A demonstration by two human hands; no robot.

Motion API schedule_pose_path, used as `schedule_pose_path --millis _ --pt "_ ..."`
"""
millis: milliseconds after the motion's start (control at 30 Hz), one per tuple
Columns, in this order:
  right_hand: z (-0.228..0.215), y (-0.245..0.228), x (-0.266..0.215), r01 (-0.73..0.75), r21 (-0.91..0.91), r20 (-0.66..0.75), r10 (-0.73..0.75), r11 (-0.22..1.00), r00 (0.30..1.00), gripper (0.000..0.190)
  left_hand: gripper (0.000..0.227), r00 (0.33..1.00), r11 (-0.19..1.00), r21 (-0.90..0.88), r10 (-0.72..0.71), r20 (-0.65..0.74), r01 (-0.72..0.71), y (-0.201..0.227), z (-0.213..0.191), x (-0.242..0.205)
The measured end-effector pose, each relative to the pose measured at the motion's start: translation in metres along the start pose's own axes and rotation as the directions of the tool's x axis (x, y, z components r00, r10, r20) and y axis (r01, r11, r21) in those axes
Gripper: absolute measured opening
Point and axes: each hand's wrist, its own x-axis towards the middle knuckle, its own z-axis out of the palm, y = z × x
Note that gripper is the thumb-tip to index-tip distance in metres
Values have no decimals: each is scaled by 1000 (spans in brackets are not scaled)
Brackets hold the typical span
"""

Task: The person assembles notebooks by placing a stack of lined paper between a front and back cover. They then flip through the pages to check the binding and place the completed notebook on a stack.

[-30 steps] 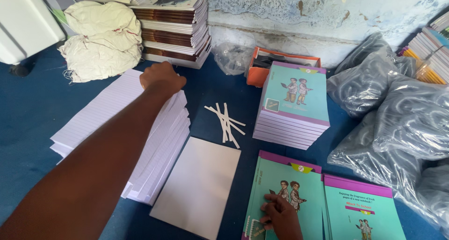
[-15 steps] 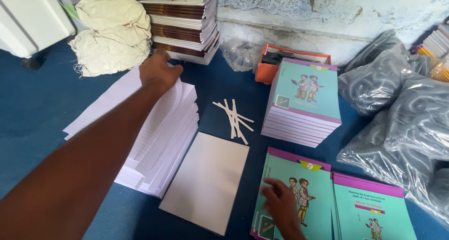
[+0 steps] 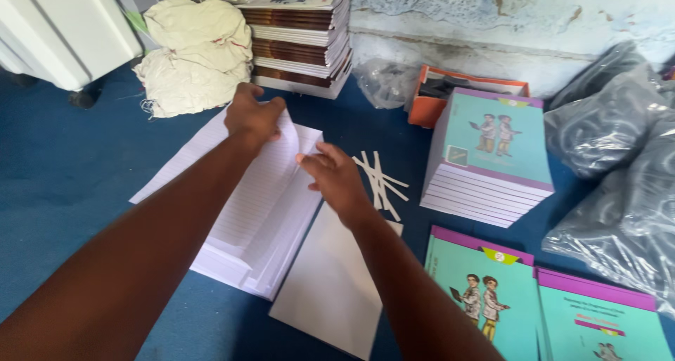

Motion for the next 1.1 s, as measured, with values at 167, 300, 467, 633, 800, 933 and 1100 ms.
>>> schedule_pose_path --millis 167,300,467,633,800,933,1100 --pt "14 -4 22 -38 -93 14 39 995 999 81 54 1000 998 55 -6 29 4 5 0 10" --pt "26 -16 32 -75 -219 1 77 973 997 61 55 999 989 149 2 46 -9 14 2 14" --pt "39 -28 29 -201 -289 -18 205 936 979 40 52 999 979 199 50 15 -52 19 3 15" --pt "42 -38 21 -308 -183 46 321 934 946 47 48 999 983 180 18 39 -24 22 0 18" --pt "50 -44 17 -370 -94 107 379 924 919 54 47 998 982 186 1 61 -13 25 -2 19" --pt "52 -39 15 -363 3 144 359 932 922 52 57 998 978 207 17 64 -30 30 3 17" --pt "49 -29 13 -381 127 138 364 916 921 47 56 988 993 112 13 151 -30 25 8 24"
